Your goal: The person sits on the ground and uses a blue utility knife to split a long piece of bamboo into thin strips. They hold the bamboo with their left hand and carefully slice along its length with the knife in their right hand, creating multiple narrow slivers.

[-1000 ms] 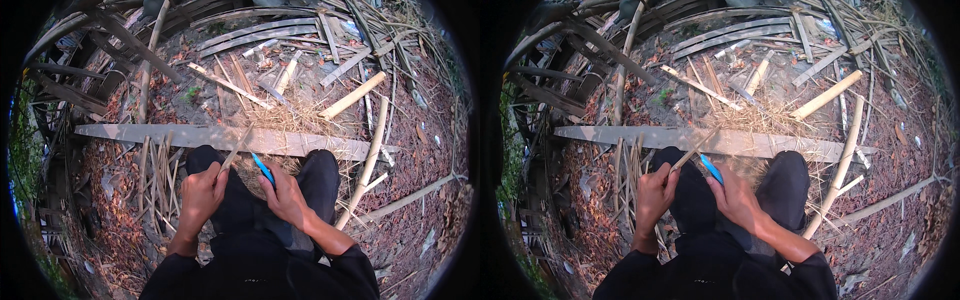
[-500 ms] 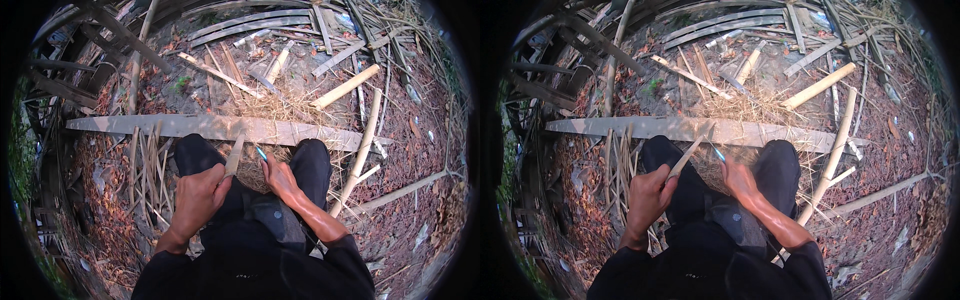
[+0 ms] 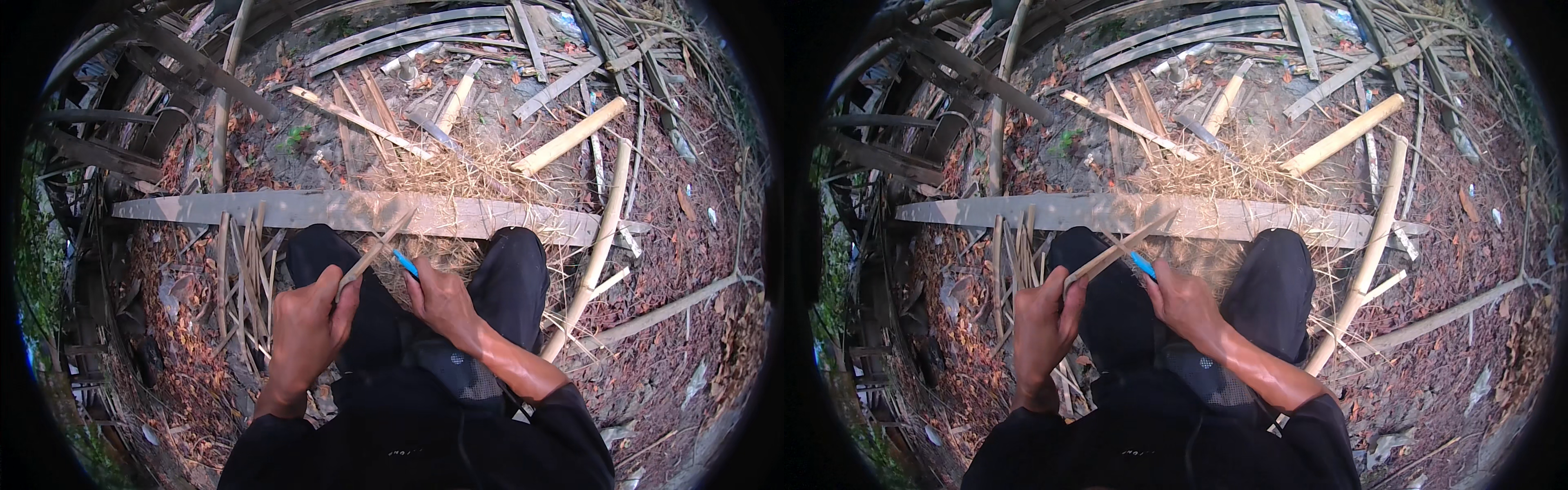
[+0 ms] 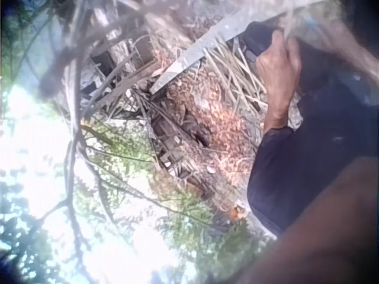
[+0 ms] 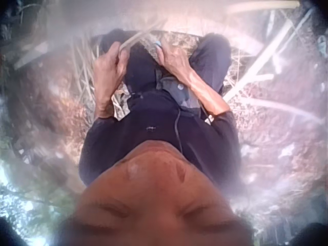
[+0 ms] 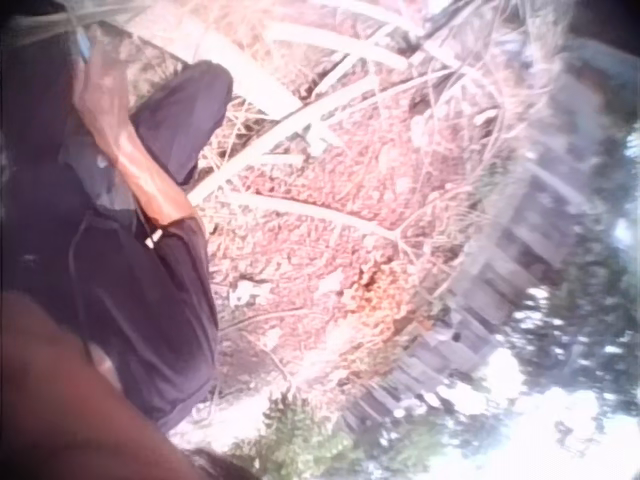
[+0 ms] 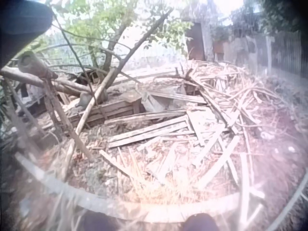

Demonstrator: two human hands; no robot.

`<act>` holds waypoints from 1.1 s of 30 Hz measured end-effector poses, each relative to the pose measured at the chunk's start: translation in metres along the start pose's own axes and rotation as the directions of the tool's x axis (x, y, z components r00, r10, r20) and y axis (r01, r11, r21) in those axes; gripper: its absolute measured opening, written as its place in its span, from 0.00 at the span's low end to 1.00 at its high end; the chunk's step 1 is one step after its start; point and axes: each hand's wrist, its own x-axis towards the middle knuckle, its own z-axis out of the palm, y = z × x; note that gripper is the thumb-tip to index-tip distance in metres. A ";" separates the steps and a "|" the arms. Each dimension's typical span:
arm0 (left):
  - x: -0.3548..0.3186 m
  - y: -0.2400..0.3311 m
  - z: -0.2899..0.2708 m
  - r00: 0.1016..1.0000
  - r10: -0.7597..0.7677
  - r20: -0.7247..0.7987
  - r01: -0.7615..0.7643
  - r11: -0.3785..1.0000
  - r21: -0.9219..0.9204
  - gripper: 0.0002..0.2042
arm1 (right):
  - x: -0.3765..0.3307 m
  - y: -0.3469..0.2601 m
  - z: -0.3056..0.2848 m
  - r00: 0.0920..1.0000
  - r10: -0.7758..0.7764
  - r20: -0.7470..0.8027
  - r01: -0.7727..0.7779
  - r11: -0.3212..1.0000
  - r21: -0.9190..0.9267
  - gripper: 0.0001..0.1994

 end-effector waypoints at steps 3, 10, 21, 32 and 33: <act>0.006 -0.004 0.001 0.999 0.034 -0.035 -0.035 0.998 -0.052 0.12 | 0.010 0.038 0.007 0.999 0.032 -0.003 -0.032 0.993 -0.110 0.07; 0.007 0.002 0.000 0.995 0.092 -0.044 -0.095 0.993 -0.072 0.12 | 0.000 0.034 0.016 0.995 0.094 -0.023 -0.094 0.996 0.001 0.08; 0.006 -0.008 0.005 0.988 0.108 -0.106 -0.117 0.990 -0.076 0.11 | 0.021 0.055 0.003 0.975 0.212 0.059 -0.197 0.959 -0.202 0.10; 0.002 -0.005 0.000 0.992 0.082 -0.095 -0.089 0.994 -0.068 0.11 | 0.014 0.060 0.012 0.980 0.200 -0.001 -0.198 0.970 -0.142 0.09; 0.005 -0.012 0.002 0.993 0.072 -0.098 -0.078 0.995 -0.059 0.10 | 0.017 0.042 0.004 0.989 0.145 -0.006 -0.145 0.986 -0.083 0.10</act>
